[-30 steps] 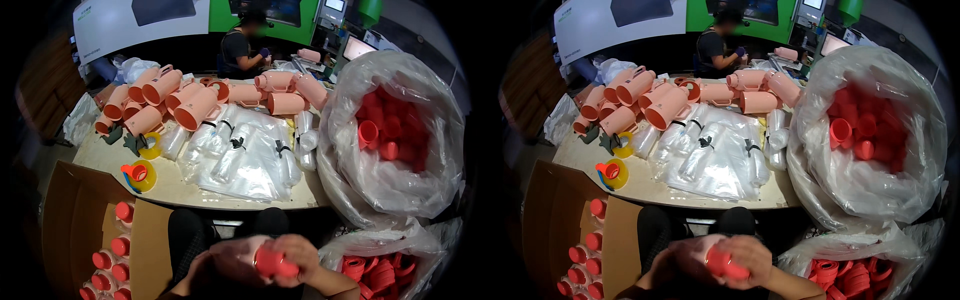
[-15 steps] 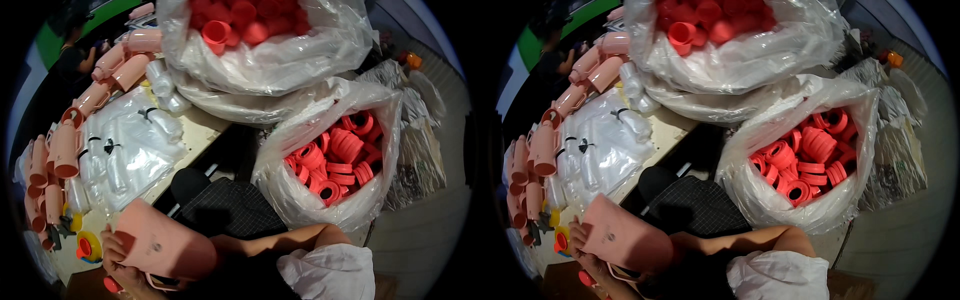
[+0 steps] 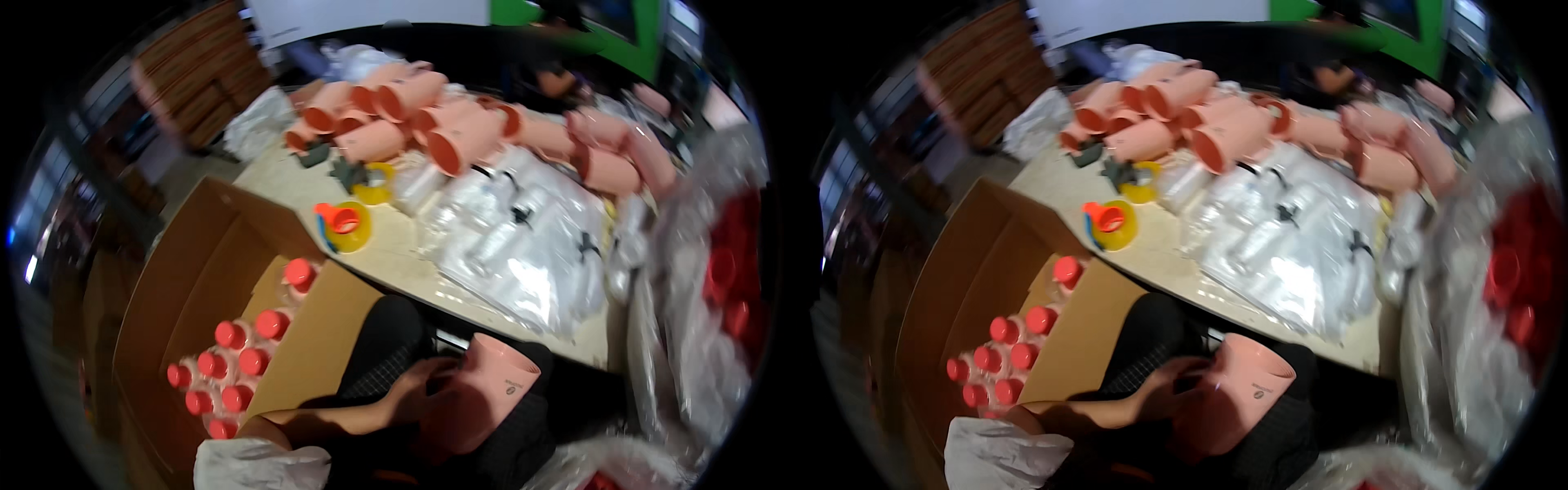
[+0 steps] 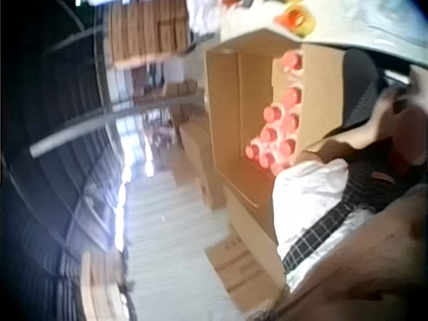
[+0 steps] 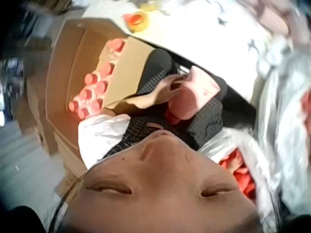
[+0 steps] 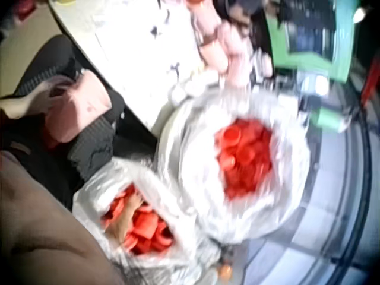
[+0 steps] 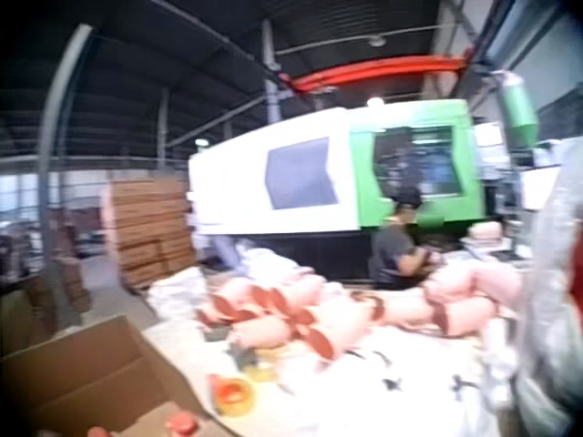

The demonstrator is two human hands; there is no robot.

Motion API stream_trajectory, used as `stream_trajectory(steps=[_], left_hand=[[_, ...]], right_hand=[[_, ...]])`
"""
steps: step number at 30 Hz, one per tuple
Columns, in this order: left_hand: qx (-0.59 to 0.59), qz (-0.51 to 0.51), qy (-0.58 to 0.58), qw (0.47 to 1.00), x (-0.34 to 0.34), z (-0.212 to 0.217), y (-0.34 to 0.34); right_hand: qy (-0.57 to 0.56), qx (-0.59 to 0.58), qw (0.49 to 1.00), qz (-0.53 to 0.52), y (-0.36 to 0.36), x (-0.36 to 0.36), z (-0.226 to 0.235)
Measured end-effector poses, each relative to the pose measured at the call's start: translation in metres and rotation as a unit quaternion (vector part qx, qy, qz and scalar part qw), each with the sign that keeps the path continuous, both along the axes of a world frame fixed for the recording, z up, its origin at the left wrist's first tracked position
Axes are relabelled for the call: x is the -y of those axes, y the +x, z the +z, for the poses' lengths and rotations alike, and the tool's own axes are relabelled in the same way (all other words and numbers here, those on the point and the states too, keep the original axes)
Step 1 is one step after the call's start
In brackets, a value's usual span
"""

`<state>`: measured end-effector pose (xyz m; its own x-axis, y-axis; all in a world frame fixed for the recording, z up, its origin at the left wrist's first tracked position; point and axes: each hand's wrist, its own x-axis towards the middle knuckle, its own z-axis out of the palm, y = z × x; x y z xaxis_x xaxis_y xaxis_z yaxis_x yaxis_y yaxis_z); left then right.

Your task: The person assembles pink plastic containers by inserting red lids into the openings. They then place the assembled units into clear plastic bags and arrange them into a cardboard box. The process is repeated continuously with multiple units.

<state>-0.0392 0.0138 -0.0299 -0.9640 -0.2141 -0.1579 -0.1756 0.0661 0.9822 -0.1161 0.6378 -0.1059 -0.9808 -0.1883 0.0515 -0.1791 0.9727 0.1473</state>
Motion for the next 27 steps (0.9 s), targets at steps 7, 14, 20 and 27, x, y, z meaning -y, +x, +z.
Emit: stream_trajectory(steps=[7, 14, 20, 27], left_hand=[[-0.117, -0.041, -0.007, 0.992, 0.029, 0.011, -0.008], [-0.075, -0.068, -0.066, 0.993, 0.018, -0.006, 0.000], [-0.037, -0.128, 0.023, 0.991, 0.016, 0.014, 0.017], [-0.021, -0.109, 0.083, 0.990, 0.033, -0.002, 0.036]], right_hand=[[0.006, -0.025, 0.999, -0.028, -0.005, -0.018, 0.047], [-0.474, 0.132, 0.867, -0.084, -0.022, 0.180, 0.193], [-0.456, 0.095, 0.791, 0.397, -0.052, 0.369, 0.151], [-0.452, 0.115, 0.774, 0.428, -0.029, 0.379, 0.132]])
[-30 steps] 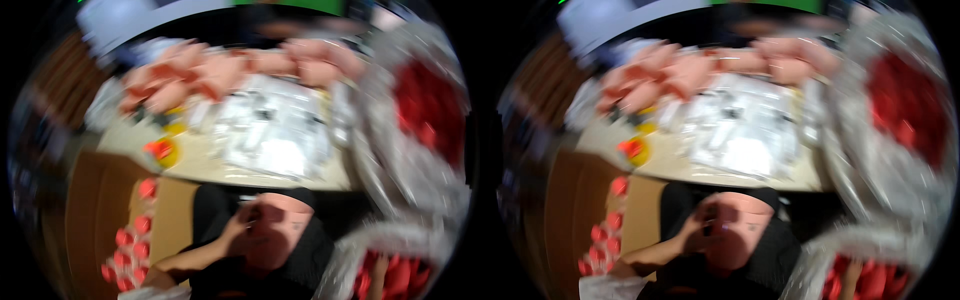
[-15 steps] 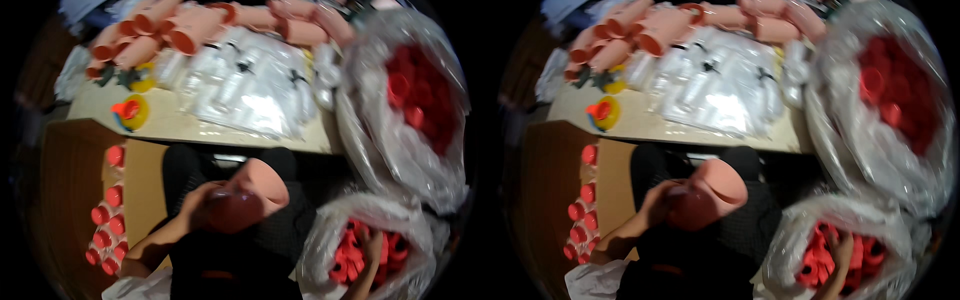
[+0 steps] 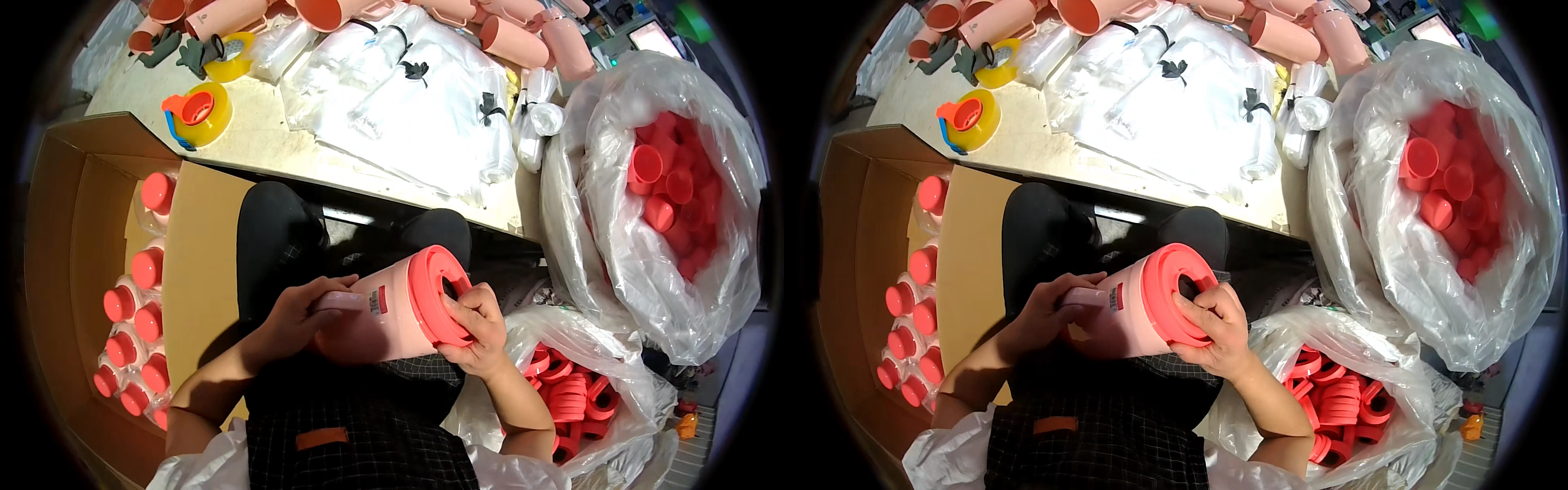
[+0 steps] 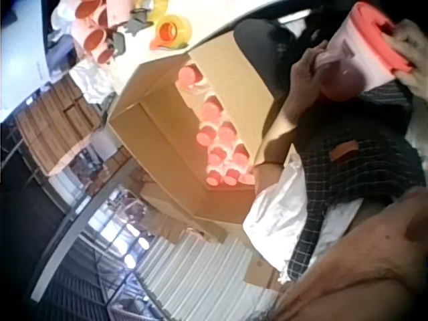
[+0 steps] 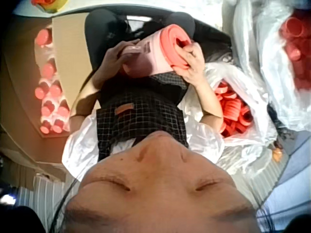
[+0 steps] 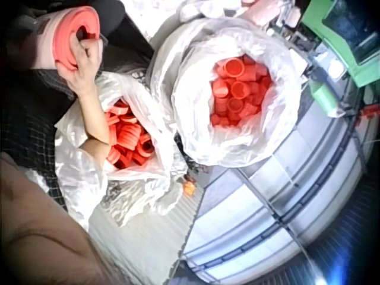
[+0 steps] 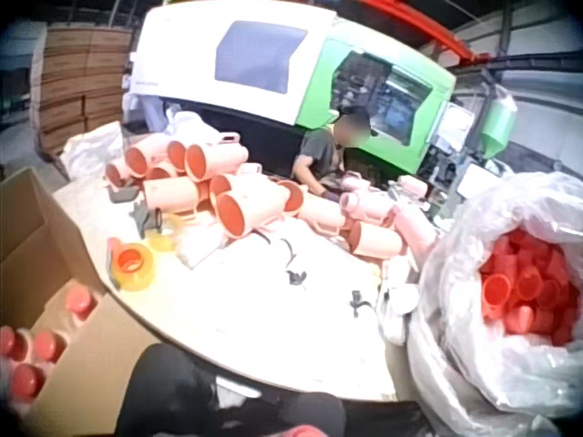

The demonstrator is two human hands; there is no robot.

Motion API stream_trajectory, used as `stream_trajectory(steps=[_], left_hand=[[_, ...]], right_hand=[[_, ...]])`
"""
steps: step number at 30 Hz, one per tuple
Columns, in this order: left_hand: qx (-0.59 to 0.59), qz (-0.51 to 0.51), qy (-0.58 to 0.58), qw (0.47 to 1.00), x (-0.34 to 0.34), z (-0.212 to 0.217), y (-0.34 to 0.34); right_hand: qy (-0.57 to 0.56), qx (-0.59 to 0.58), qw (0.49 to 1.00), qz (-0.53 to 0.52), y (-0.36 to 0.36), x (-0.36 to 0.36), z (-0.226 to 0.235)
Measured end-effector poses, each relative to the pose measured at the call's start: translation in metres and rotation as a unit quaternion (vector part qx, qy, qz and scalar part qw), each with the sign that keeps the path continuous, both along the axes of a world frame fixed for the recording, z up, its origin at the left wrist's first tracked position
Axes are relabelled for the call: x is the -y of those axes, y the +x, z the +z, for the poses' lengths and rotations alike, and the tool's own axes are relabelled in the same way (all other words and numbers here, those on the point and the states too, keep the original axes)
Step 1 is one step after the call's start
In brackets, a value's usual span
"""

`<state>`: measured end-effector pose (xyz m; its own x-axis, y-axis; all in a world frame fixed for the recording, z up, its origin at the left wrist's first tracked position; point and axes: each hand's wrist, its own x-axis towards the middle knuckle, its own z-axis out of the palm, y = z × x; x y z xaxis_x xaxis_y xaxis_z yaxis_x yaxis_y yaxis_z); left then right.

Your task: The person assembles pink plastic containers by inserting red lids into the openings. They then place the assembled units into clear plastic bags and arrange them into a cardboard box. The process is repeated continuously with multiple units.

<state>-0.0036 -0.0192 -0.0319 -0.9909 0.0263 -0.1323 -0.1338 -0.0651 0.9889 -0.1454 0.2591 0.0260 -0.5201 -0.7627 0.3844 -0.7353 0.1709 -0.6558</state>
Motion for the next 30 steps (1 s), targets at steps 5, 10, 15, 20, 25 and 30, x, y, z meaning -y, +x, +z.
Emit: stream_trajectory(steps=[5, 10, 15, 20, 25, 30], left_hand=[[0.045, 0.004, -0.014, 0.999, -0.012, 0.012, 0.007], [0.040, 0.027, -0.051, 0.998, -0.026, 0.027, 0.016], [-0.003, 0.035, -0.041, 0.999, -0.027, 0.023, 0.024], [-0.030, -0.010, -0.140, 0.990, -0.024, 0.033, 0.012], [-0.353, -0.135, -0.069, 0.923, -0.002, 0.126, -0.066], [-0.342, 0.016, -0.293, 0.892, -0.031, 0.043, -0.221]], right_hand=[[0.020, 0.018, 0.998, -0.055, 0.021, -0.001, 0.000], [0.035, 0.065, 0.996, -0.057, 0.013, 0.003, 0.006], [-0.117, 0.304, 0.939, -0.114, -0.082, -0.020, 0.014], [0.013, 0.505, 0.863, 0.004, -0.045, 0.024, -0.030], [0.038, 0.338, 0.940, 0.020, -0.068, 0.020, -0.032], [0.026, 0.191, 0.980, 0.041, -0.072, 0.022, -0.032]])
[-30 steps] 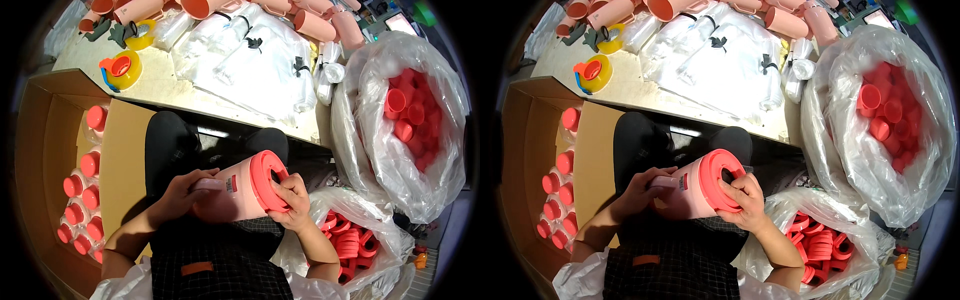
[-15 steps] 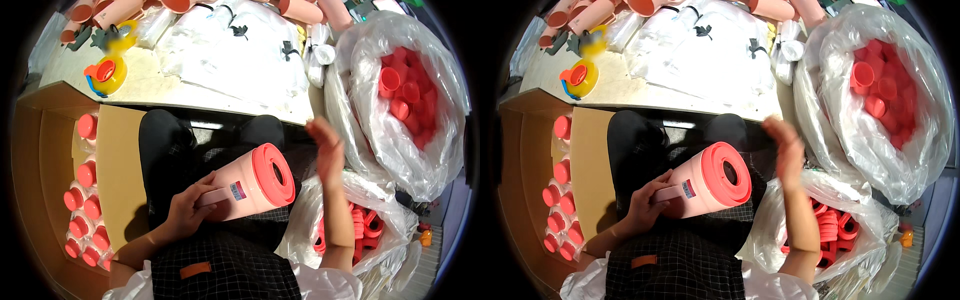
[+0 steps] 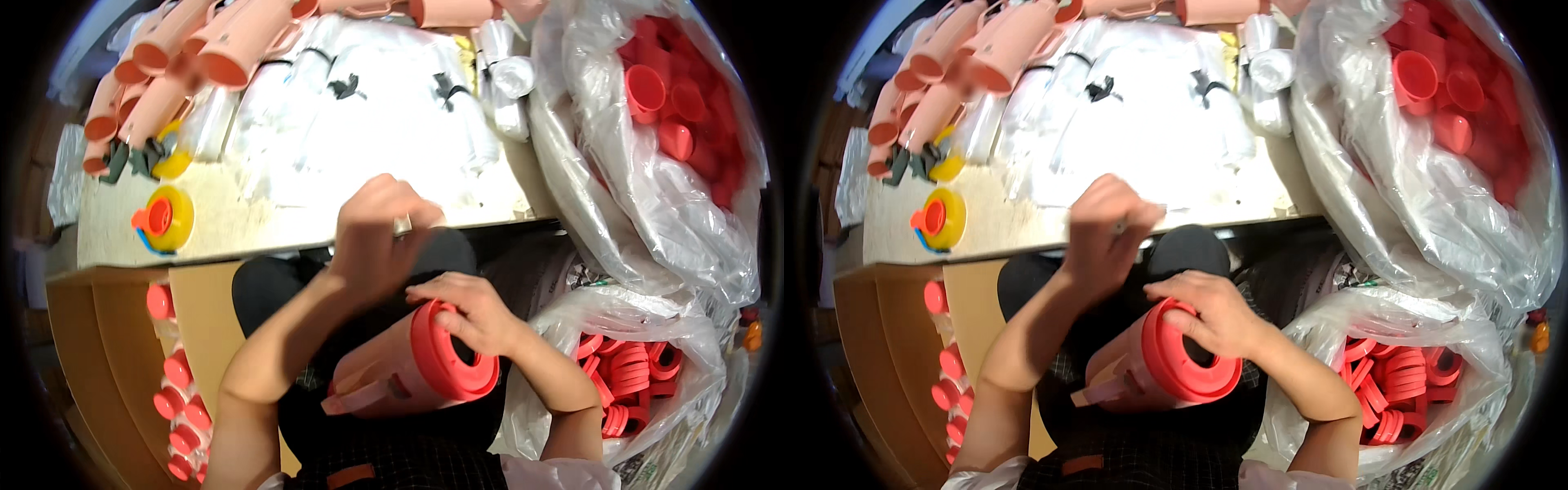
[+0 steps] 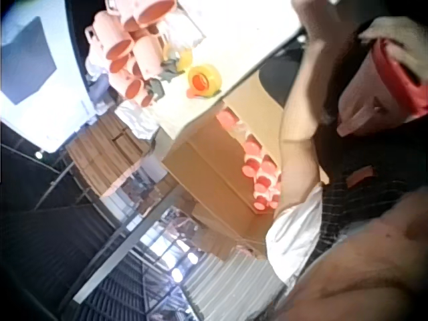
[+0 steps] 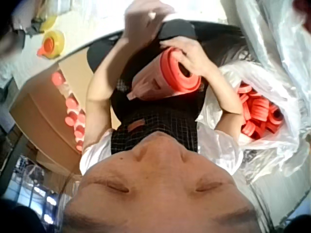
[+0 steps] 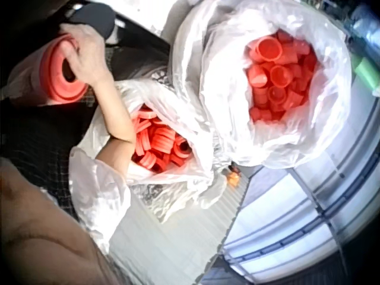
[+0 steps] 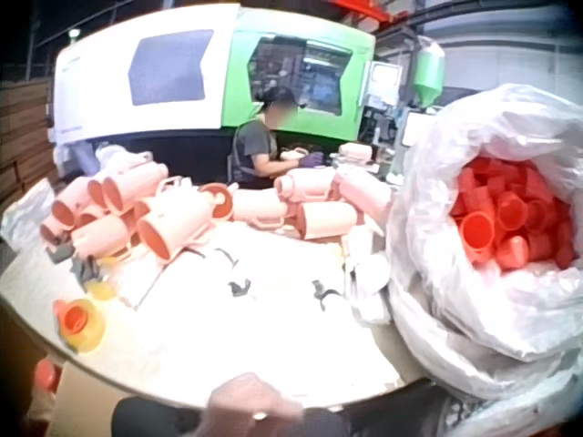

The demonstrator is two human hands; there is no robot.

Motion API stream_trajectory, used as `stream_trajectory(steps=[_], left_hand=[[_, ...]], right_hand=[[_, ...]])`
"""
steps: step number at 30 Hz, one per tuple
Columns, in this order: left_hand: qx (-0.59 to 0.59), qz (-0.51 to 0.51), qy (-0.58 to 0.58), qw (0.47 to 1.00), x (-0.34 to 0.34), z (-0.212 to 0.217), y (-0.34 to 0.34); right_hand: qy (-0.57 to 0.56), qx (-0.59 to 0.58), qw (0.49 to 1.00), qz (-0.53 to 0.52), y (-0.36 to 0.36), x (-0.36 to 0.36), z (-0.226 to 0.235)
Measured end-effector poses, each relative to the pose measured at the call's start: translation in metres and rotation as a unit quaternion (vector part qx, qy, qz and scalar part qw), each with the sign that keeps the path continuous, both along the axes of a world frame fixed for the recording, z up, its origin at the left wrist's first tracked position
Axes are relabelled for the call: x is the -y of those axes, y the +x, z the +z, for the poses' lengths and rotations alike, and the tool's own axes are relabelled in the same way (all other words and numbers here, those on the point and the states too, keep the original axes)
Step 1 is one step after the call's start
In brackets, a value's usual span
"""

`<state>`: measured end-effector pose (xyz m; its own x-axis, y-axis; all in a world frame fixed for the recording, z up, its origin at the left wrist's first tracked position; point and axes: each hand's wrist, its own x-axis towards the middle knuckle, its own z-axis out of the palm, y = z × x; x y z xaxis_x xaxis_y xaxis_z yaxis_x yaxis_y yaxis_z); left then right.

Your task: The person assembles pink plastic containers by inserting red lids into the openings. They then place the assembled units into clear plastic bags and arrange them into a cardboard box. The process is repeated continuously with multiple units.

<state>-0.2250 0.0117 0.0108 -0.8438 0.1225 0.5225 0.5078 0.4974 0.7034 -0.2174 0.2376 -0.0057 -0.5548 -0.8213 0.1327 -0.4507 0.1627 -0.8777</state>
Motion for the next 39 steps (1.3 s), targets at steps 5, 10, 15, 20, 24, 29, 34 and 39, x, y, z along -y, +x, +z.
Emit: stream_trajectory(steps=[5, 10, 15, 20, 24, 29, 34, 39], left_hand=[[0.158, 0.089, -0.117, 0.976, 0.006, -0.119, -0.100], [0.151, 0.258, -0.343, 0.891, 0.012, -0.161, -0.134], [0.252, 0.076, 0.359, 0.895, 0.007, -0.113, -0.097], [0.258, 0.003, 0.325, 0.910, -0.031, -0.083, -0.025], [0.296, -0.006, 0.454, 0.840, -0.023, -0.047, 0.007], [0.194, -0.067, 0.211, 0.956, -0.019, -0.054, 0.012], [0.279, -0.061, 0.600, 0.747, -0.012, -0.016, 0.030], [0.307, -0.051, 0.328, 0.892, 0.011, -0.053, 0.032]], right_hand=[[-0.016, 0.019, 0.999, -0.041, -0.009, -0.003, -0.001], [0.035, 0.180, 0.962, -0.203, -0.021, -0.004, -0.023], [-0.080, 0.164, 0.923, -0.339, -0.033, 0.018, -0.057], [-0.044, 0.158, 0.928, -0.335, -0.034, 0.018, -0.048], [-0.215, 0.175, 0.868, -0.412, -0.026, 0.012, -0.053], [-0.239, 0.180, 0.887, -0.351, -0.018, 0.023, -0.020], [-0.166, -0.036, 0.838, -0.518, -0.030, -0.019, -0.056], [-0.555, 0.517, 0.576, -0.305, -0.034, -0.071, -0.114]])
